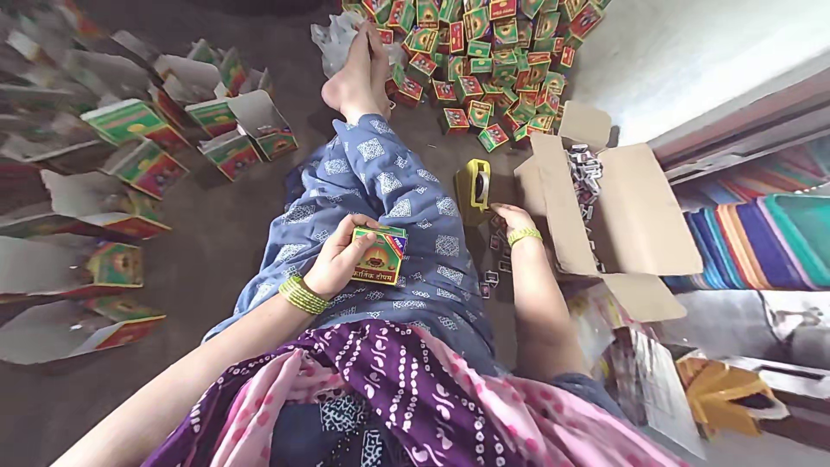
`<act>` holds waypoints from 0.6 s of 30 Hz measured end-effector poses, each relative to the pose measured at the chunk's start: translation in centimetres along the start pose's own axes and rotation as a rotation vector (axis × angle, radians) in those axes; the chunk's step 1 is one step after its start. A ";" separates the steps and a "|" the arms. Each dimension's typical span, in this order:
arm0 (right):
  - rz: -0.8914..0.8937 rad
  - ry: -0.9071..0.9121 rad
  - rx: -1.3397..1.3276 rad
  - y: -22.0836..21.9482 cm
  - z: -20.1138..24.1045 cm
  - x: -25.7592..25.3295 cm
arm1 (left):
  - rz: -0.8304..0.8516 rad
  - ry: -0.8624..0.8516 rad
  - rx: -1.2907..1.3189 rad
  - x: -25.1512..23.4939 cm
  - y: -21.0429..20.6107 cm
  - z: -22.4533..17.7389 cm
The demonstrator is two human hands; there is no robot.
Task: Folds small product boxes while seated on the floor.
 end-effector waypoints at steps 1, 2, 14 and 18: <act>-0.010 -0.019 0.014 0.0 -0.3 0.7 | -0.004 -0.002 0.004 -0.1 0.0 0.0; -0.015 -0.037 0.032 0.0 -0.8 1.2 | -0.010 0.001 0.002 -0.1 0.0 -0.1; -0.149 0.067 0.381 -1.4 -1.9 0.8 | -0.004 -0.003 -0.048 0.2 -0.1 -0.2; -0.194 0.013 0.643 -1.7 -0.9 1.6 | -0.001 -0.017 -0.043 0.3 -0.2 -0.3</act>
Point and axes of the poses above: each hand's wrist, its own x-axis away from the middle knuckle, its own y-axis out of the back of the hand, z = x × y, the point moved 2 cm from there along -x, towards the middle knuckle, and after that the axes turned 13 degrees about -y, right-handed, at the moved point
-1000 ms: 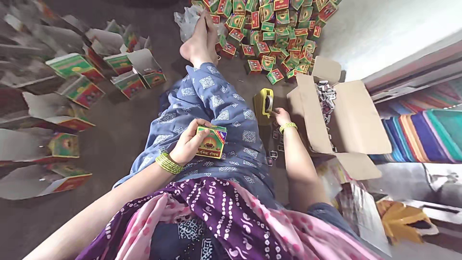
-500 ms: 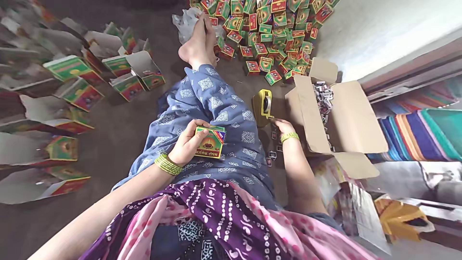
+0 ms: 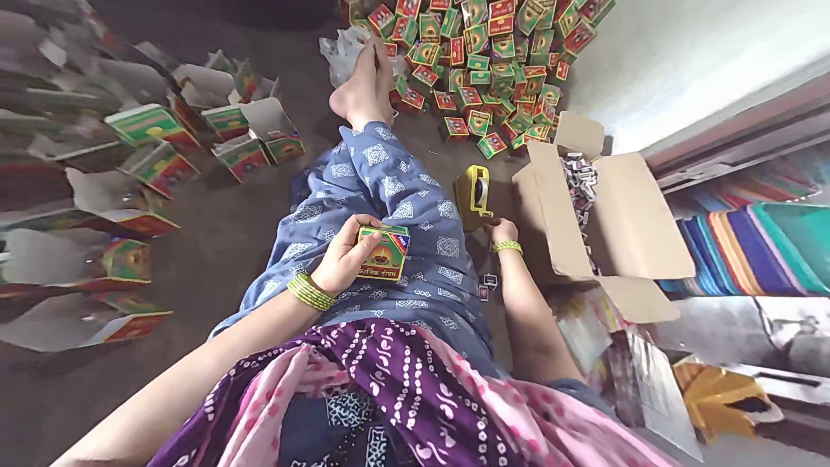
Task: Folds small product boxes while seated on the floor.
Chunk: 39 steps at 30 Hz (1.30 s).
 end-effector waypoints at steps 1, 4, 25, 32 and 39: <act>0.017 0.029 -0.028 0.1 0.0 0.2 | 0.001 -0.013 -0.001 0.0 -0.1 0.0; 0.108 0.275 -0.441 0.5 1.5 3.7 | 0.006 -0.080 -0.054 -0.1 0.1 0.2; 0.826 0.391 -0.950 -3.2 9.1 23.7 | 0.032 -0.136 -0.187 0.0 0.0 0.0; 0.639 0.469 -0.873 -3.3 9.4 23.5 | 0.128 -0.136 -0.246 0.3 0.0 -0.8; 0.585 0.916 -0.603 -4.2 8.0 23.5 | 0.160 0.042 -0.119 0.2 1.1 -3.4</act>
Point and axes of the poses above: each hand's wrist, its own x-axis away from the middle knuckle, its own y-axis out of the back of the hand, z = x × y, the point moved 2 cm from there along -x, towards the middle knuckle, and after that the axes turned 13 degrees about -y, right-handed, at the moved point
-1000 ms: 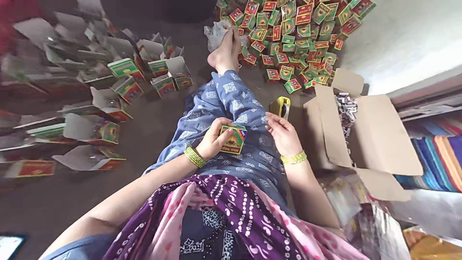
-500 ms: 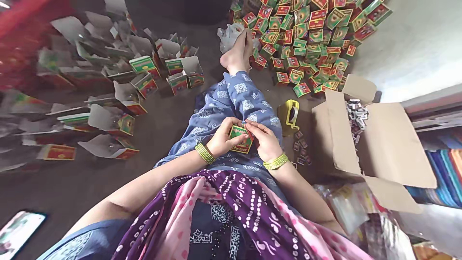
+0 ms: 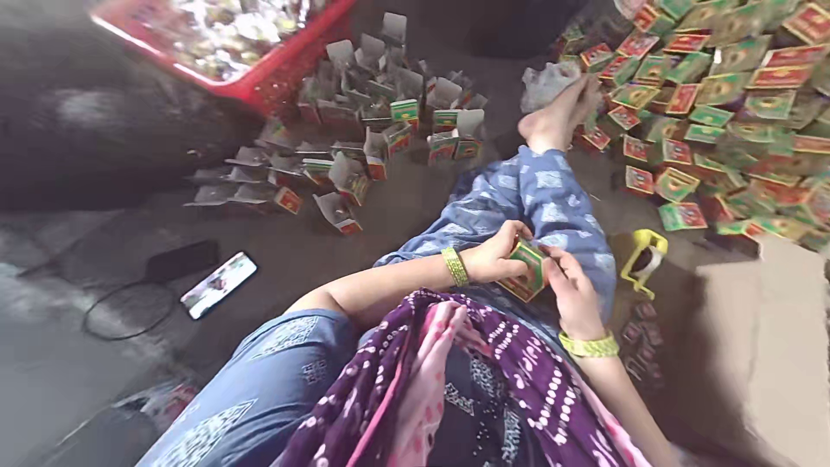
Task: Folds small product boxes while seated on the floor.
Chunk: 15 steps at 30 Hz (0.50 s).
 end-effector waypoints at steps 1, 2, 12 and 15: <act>0.000 0.046 0.042 -0.1 -0.2 0.1 | -0.004 0.030 -0.008 -0.1 0.6 -0.2; -0.001 0.064 0.069 -0.2 -0.3 0.1 | -0.024 0.048 -0.048 -0.1 1.5 -0.3; 0.179 -0.140 0.121 1.5 -0.4 -0.8 | -0.775 0.561 -1.288 9.3 20.2 -3.5; 0.323 -0.345 0.040 2.6 0.9 -1.3 | -0.756 0.832 -1.200 10.8 21.3 -6.1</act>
Point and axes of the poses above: each hand's wrist, its own x-axis away from the middle knuckle, its own y-axis out of the back of the hand, z = x × y, the point moved 2 cm from there along -x, towards the middle knuckle, and after that the axes turned 13 degrees about -y, right-handed, at the moved point
